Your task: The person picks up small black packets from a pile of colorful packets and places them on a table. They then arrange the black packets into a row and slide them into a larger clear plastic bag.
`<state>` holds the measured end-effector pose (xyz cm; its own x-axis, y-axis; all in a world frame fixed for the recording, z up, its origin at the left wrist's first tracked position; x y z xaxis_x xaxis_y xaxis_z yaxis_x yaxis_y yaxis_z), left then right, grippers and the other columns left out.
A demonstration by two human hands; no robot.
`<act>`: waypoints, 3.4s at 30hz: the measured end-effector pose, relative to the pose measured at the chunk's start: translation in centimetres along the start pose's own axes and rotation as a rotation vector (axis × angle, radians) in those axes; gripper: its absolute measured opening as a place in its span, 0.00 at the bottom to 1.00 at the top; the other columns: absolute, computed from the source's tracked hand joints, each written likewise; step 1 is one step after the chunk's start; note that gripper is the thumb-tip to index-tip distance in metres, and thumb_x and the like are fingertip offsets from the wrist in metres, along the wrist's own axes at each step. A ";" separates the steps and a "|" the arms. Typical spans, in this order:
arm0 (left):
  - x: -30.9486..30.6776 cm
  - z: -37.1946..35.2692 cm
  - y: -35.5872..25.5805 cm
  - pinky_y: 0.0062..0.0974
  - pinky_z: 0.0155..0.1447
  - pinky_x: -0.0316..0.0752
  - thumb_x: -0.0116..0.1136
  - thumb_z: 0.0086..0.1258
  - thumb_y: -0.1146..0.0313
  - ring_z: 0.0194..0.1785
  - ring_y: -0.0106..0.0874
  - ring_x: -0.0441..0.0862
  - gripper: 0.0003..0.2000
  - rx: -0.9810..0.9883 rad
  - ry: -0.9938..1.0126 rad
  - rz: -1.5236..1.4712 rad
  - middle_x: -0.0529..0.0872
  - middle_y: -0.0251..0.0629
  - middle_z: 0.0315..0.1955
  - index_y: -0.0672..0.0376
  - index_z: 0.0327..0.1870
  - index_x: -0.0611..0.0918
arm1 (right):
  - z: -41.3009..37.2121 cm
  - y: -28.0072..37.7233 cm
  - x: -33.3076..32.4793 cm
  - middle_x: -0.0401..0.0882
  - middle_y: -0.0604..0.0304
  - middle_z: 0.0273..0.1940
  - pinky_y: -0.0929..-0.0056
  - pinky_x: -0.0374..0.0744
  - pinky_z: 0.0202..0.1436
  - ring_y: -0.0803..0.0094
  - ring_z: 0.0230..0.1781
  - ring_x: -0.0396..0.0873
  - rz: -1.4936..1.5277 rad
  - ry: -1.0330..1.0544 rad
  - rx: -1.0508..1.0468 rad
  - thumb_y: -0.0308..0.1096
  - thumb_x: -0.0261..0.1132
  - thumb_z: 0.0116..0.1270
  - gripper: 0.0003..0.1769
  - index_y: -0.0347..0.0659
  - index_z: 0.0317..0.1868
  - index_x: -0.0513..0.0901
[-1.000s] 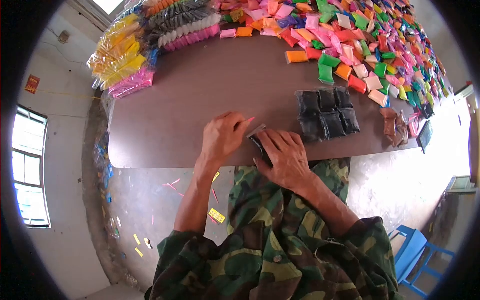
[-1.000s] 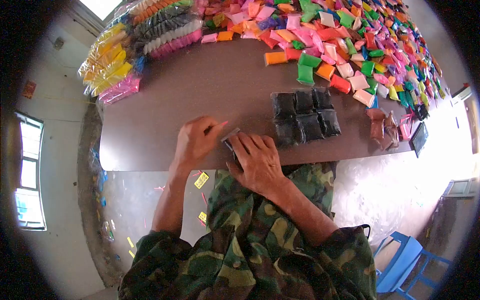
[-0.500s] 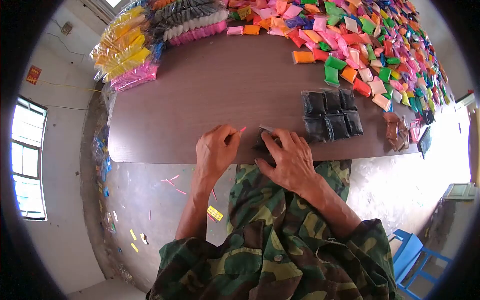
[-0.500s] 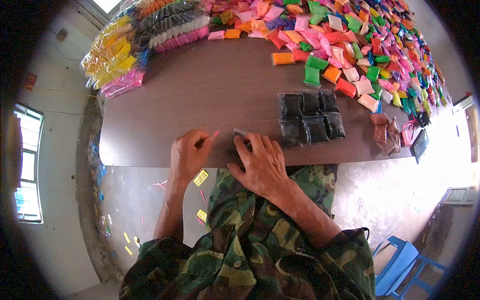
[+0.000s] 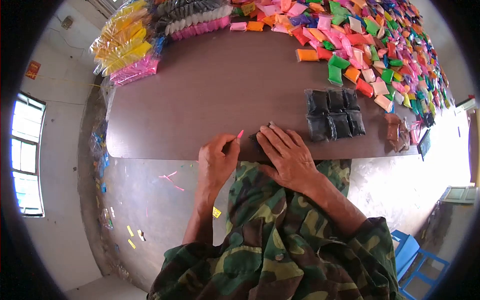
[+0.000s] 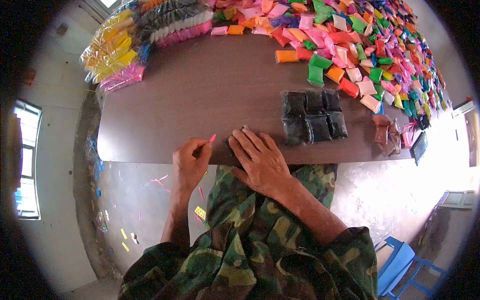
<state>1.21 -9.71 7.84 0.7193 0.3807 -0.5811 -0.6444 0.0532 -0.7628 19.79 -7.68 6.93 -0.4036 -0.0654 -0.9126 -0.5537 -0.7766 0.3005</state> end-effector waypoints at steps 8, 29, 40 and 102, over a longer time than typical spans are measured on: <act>2.4 -1.2 -1.3 0.31 0.36 0.79 0.68 0.74 0.74 0.28 0.33 0.87 0.04 0.016 0.026 0.045 0.88 0.45 0.28 0.60 0.45 0.87 | 0.1 0.9 -0.4 0.71 0.49 0.77 0.46 0.69 0.79 0.50 0.81 0.67 -0.026 -0.060 0.043 0.43 0.79 0.62 0.45 0.35 0.77 0.74; 2.7 0.5 -0.8 0.35 0.40 0.83 0.69 0.76 0.73 0.35 0.46 0.92 0.04 0.046 -0.047 0.162 0.90 0.49 0.32 0.60 0.45 0.85 | 0.7 -0.3 -1.4 0.80 0.49 0.70 0.48 0.67 0.80 0.54 0.73 0.77 0.120 -0.163 0.128 0.39 0.80 0.62 0.39 0.36 0.72 0.79; 3.4 -0.6 -1.2 0.45 0.35 0.80 0.68 0.75 0.73 0.32 0.49 0.89 0.04 0.093 -0.054 0.212 0.89 0.46 0.31 0.55 0.44 0.83 | 0.5 -0.4 -1.2 0.81 0.51 0.69 0.47 0.64 0.80 0.56 0.73 0.77 0.108 -0.180 0.131 0.40 0.81 0.62 0.39 0.37 0.72 0.78; 3.0 -1.1 -2.2 0.47 0.37 0.80 0.65 0.76 0.68 0.33 0.50 0.89 0.03 0.100 0.020 0.502 0.88 0.46 0.29 0.54 0.39 0.84 | 0.2 -1.0 -0.7 0.77 0.57 0.57 0.53 0.73 0.58 0.57 0.56 0.78 0.144 -0.271 0.130 0.35 0.76 0.68 0.28 0.42 0.68 0.84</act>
<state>5.07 -9.70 7.41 0.3187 0.3644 -0.8750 -0.9327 -0.0437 -0.3579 20.50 -6.73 7.32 -0.6535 0.0138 -0.7568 -0.5584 -0.6838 0.4697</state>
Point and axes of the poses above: each hand's wrist, its own z-axis towards the middle knuckle, its own x-axis out of the palm, y = z × x, the point moved 8 cm from there along z, towards the middle knuckle
